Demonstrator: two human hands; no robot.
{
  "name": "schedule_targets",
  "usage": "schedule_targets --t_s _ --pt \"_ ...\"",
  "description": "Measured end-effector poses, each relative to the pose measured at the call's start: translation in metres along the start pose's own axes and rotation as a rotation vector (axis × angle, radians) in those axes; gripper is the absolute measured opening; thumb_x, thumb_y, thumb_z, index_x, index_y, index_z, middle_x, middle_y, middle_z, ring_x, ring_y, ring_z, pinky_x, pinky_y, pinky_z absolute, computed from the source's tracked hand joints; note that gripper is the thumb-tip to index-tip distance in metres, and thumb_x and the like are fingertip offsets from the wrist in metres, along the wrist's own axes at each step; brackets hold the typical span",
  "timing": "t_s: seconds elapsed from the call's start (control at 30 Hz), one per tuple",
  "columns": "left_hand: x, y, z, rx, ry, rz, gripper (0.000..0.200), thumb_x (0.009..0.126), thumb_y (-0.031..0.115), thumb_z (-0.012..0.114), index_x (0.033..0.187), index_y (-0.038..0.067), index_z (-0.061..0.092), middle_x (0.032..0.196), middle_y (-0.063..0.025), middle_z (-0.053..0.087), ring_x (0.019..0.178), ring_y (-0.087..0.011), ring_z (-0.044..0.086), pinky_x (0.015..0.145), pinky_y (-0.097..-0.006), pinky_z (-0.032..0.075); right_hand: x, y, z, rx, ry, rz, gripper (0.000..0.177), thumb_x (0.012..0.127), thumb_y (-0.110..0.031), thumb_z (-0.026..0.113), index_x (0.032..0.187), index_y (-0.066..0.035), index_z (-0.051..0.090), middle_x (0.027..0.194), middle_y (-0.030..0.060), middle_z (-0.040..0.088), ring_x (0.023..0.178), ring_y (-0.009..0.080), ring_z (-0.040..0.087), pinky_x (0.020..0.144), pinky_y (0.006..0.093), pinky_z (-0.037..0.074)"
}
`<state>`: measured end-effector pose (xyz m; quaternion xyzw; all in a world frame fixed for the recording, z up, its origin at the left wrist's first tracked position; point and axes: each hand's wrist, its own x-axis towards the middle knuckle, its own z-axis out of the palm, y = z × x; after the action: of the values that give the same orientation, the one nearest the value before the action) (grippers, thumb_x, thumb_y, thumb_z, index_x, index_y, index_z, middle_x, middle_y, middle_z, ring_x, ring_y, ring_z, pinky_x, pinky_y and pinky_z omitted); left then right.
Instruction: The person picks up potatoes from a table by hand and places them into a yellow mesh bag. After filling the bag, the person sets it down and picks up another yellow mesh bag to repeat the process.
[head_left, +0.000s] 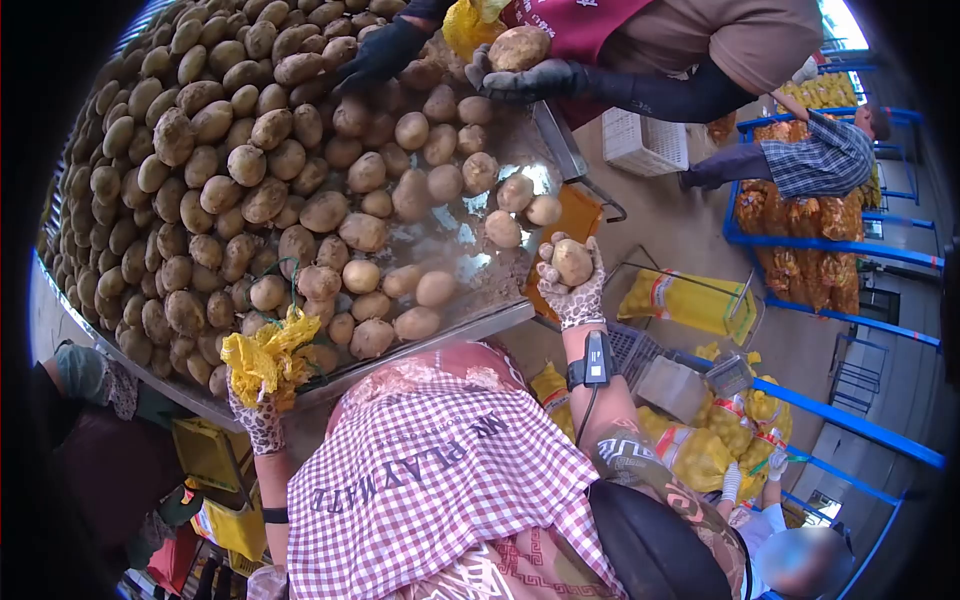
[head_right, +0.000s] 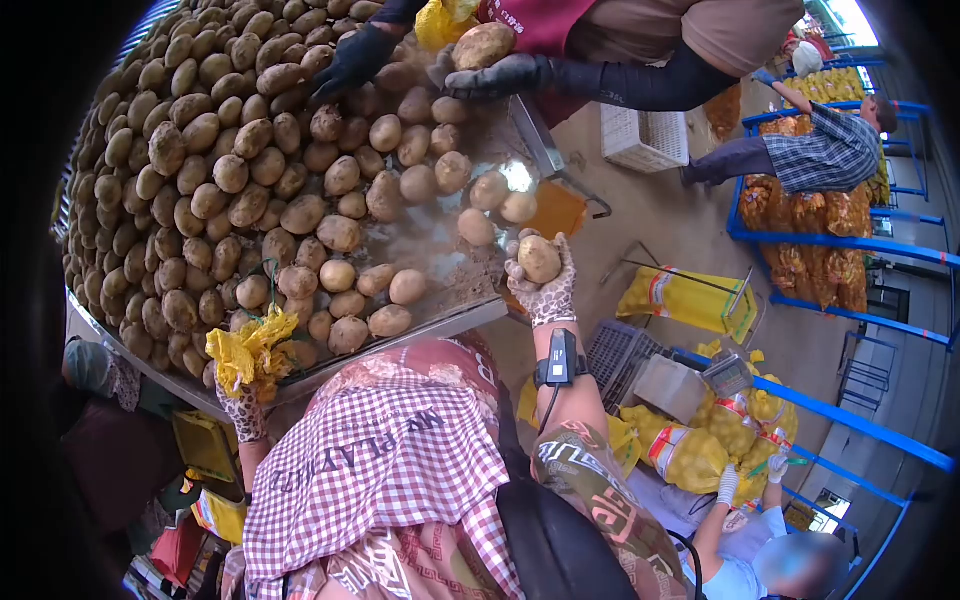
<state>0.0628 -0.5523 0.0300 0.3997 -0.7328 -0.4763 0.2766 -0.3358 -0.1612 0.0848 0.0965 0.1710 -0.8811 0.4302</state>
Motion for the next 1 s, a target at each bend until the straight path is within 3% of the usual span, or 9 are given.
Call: schedule_targets --t_s 0.13,0.27,0.4,0.57,0.6,0.7,0.83,0.97,1.0 --pt "-0.001 -0.014 -0.007 -0.002 -0.021 -0.057 0.064 0.08 0.017 0.073 0.133 0.0 0.043 0.129 -0.0117 0.051 0.116 -0.0218 0.051 0.101 -0.0358 0.039 0.004 0.002 0.005 -0.182 -0.068 -0.09 0.041 0.082 -0.039 0.064 0.106 -0.006 0.057 0.098 0.0181 0.06 0.079 0.0323 0.061 0.049 0.0349 0.049" --pt "-0.006 -0.037 -0.011 0.117 0.038 -0.011 0.066 0.08 0.02 0.073 0.134 0.0 0.041 0.128 -0.0114 0.051 0.116 -0.0223 0.051 0.101 -0.0365 0.039 -0.004 -0.022 -0.018 -0.581 0.022 -0.253 0.034 0.077 -0.008 0.071 0.107 -0.004 0.057 0.112 0.0141 0.058 0.104 0.0269 0.057 0.097 0.0369 0.044" --pt "-0.005 0.042 0.008 -0.366 0.107 -0.222 0.06 0.084 0.02 0.068 0.135 0.001 0.04 0.128 -0.0111 0.051 0.115 -0.023 0.052 0.098 -0.037 0.042 0.005 -0.038 -0.06 -1.231 0.574 -0.361 0.056 0.074 -0.013 0.076 0.122 0.0 0.05 0.123 0.0153 0.052 0.113 0.0256 0.051 0.1 0.0359 0.041" --pt "0.01 0.079 0.0 -0.641 0.324 -0.236 0.049 0.089 0.015 0.062 0.132 0.002 0.043 0.126 -0.0108 0.053 0.108 -0.0224 0.057 0.091 -0.037 0.05 0.054 -0.004 -0.011 -2.246 0.449 -0.649 0.091 0.062 -0.034 0.084 0.135 -0.004 0.039 0.14 0.0242 0.034 0.129 0.04 0.033 0.108 0.0458 0.027" --pt "0.011 0.078 -0.007 -0.595 0.329 -0.198 0.048 0.089 0.015 0.062 0.132 0.003 0.043 0.125 -0.0106 0.054 0.107 -0.022 0.058 0.09 -0.0372 0.051 0.065 0.005 0.009 -2.269 0.452 -0.488 0.1 0.059 -0.04 0.085 0.139 -0.007 0.035 0.144 0.025 0.027 0.133 0.042 0.026 0.111 0.0476 0.023" --pt "0.009 0.082 -0.02 -0.573 0.41 -0.184 0.047 0.089 0.014 0.062 0.132 0.004 0.044 0.124 -0.0099 0.055 0.107 -0.0216 0.058 0.091 -0.0374 0.05 0.08 0.031 0.035 -2.688 0.483 -0.28 0.096 0.061 -0.047 0.081 0.14 -0.014 0.036 0.145 0.0213 0.027 0.136 0.0401 0.021 0.112 0.0462 0.022" --pt "-0.009 0.072 -0.037 -0.592 0.52 -0.215 0.047 0.089 0.014 0.063 0.131 0.004 0.046 0.121 -0.0089 0.057 0.106 -0.0218 0.059 0.087 -0.0353 0.052 0.081 -0.002 -0.003 -2.68 0.376 -0.583 0.086 0.061 -0.03 0.08 0.136 -0.013 0.042 0.136 0.0203 0.041 0.128 0.0361 0.037 0.111 0.0469 0.026" --pt "-0.03 0.057 -0.039 -0.564 0.646 -0.301 0.047 0.087 0.01 0.065 0.129 0.002 0.047 0.12 -0.0082 0.056 0.104 -0.0202 0.059 0.088 -0.0358 0.051 0.077 0.013 0.024 -2.802 0.616 -0.756 0.06 0.07 -0.02 0.072 0.125 -0.009 0.053 0.133 0.0185 0.046 0.126 0.0346 0.039 0.11 0.0473 0.026" --pt "-0.033 0.056 -0.039 -0.612 0.649 -0.336 0.047 0.086 0.009 0.065 0.129 0.002 0.047 0.12 -0.0081 0.056 0.104 -0.0198 0.058 0.089 -0.0352 0.05 0.081 0.028 0.038 -2.798 0.398 -0.747 0.055 0.072 -0.02 0.071 0.123 -0.008 0.055 0.132 0.0176 0.047 0.126 0.0344 0.04 0.109 0.0467 0.028"
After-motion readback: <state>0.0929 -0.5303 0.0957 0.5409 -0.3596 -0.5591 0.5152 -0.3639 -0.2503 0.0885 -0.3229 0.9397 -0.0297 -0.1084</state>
